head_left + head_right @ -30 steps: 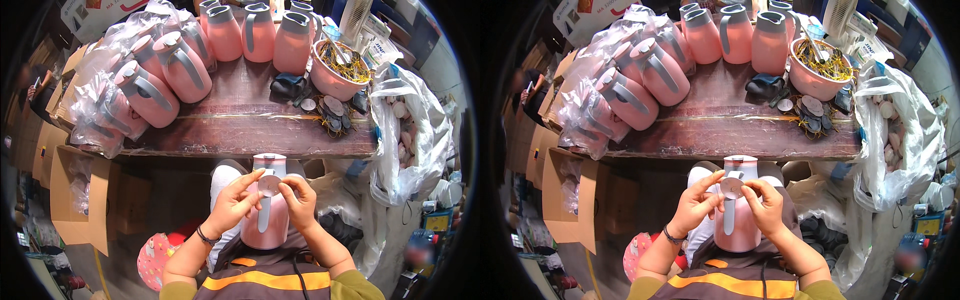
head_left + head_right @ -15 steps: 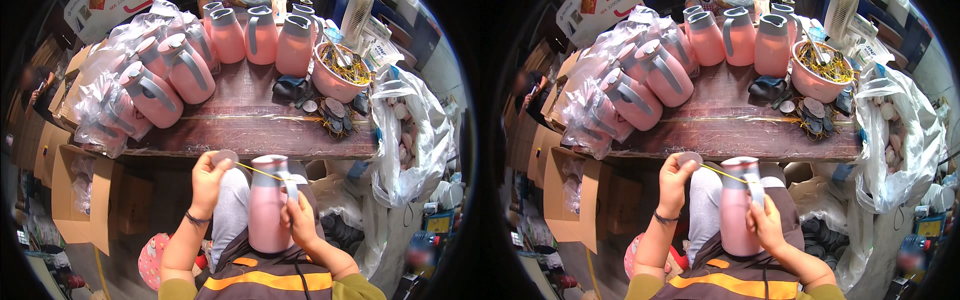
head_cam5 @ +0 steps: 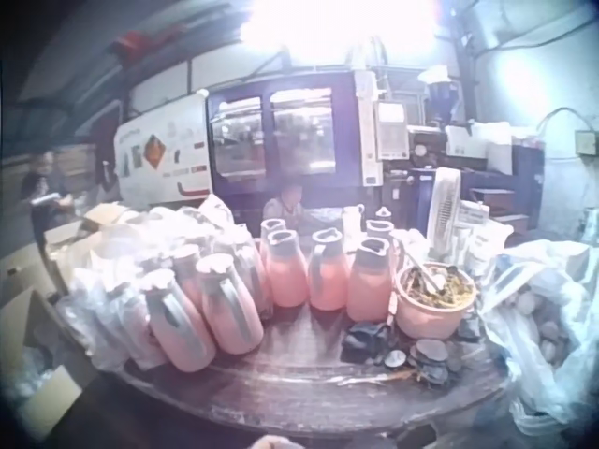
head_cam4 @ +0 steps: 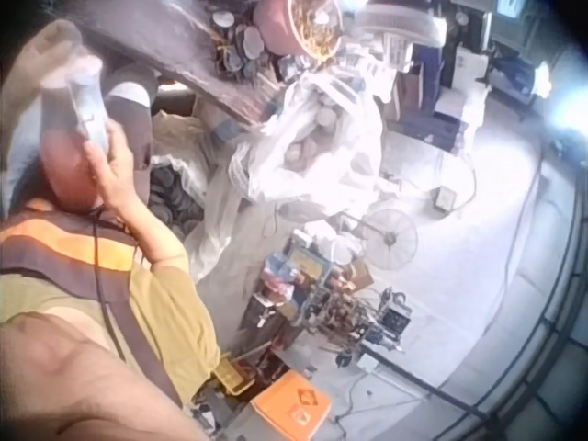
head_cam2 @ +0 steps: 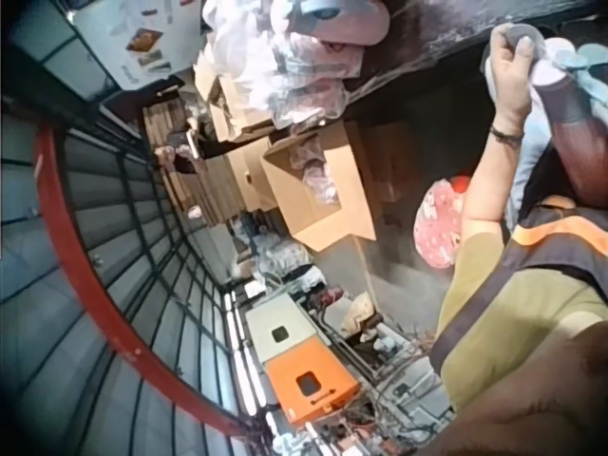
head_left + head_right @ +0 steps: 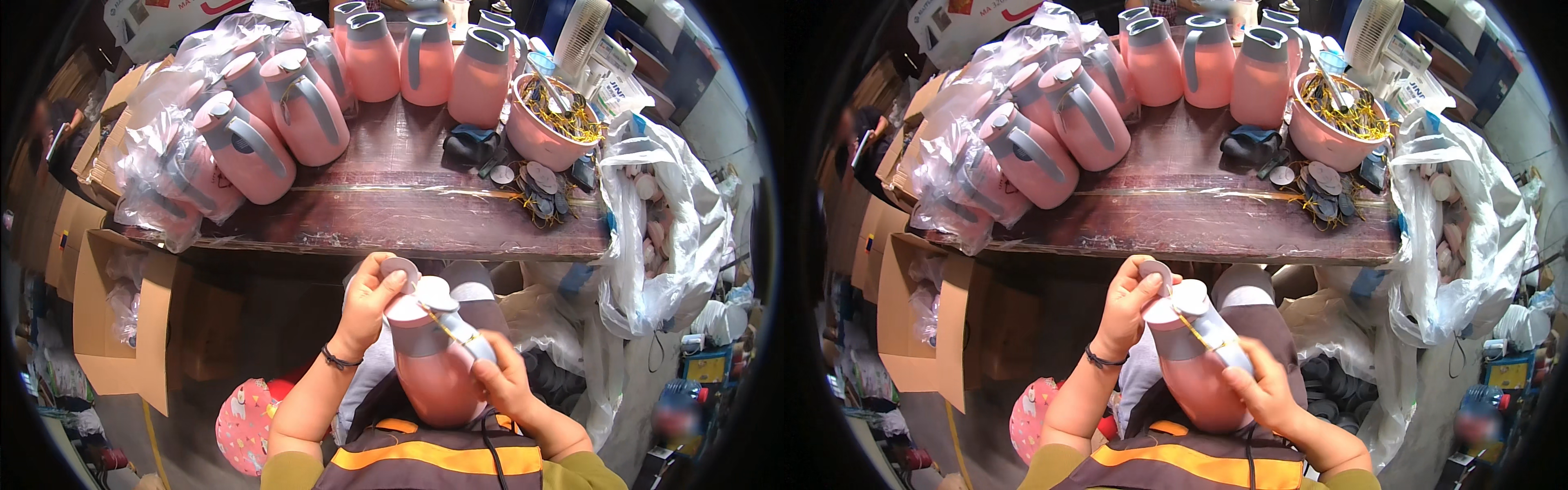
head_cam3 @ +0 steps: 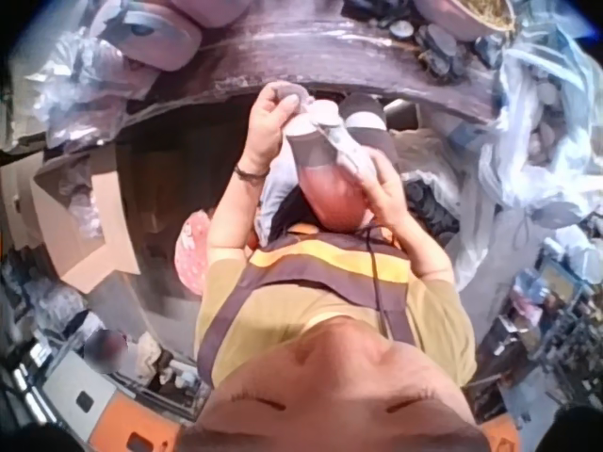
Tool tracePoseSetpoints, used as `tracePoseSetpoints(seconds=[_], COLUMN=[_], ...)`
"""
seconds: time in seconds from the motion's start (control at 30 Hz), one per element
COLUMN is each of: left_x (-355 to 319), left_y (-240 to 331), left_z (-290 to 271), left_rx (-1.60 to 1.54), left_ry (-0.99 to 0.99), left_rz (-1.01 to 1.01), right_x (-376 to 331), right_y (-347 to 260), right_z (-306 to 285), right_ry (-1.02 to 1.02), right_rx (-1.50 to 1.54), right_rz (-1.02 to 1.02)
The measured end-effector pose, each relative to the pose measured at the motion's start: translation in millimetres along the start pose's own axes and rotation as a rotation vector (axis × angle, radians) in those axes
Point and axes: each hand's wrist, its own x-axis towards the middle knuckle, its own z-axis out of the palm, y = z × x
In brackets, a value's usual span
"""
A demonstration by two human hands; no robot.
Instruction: The person assembles pink pitchers by attaching gray lids and handles, then wrapping each unit in a clear plastic bag. The person repeatedly picks up a pitcher, secures the lid and handle, and places the finished unit into a bag on the table.
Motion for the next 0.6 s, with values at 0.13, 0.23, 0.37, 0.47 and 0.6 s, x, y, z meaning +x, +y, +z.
tracePoseSetpoints(seconds=[0.13, 0.23, 0.37, 0.47, 0.6], left_x=[-11.8, -23.6, -31.4, -26.9, -36.3], left_y=[4.4, 12.4, 26.7, 26.1, 53.1], left_z=[19.7, 36.2, 48.7, 36.8, 18.5], left_rx=[0.079, 0.286, 0.436, 0.31, 0.51], left_ry=[0.052, 0.007, -0.038, -0.011, 0.255], left_rz=[0.052, 0.156, 0.133, 0.088, 0.563], right_x=[9.9, 10.1, 26.3, 41.6, 57.5], right_y=[5.5, -0.4, -31.4, -34.6, -45.2], right_z=[-1.3, -0.5, 7.9, 3.6, 2.7], right_ry=[0.294, 0.293, 0.137, 0.056, 0.077], right_rx=[-0.035, -0.534, -1.075, -1.042, -0.605], right_rz=[-0.197, -0.257, -0.331, -0.185, -0.417])
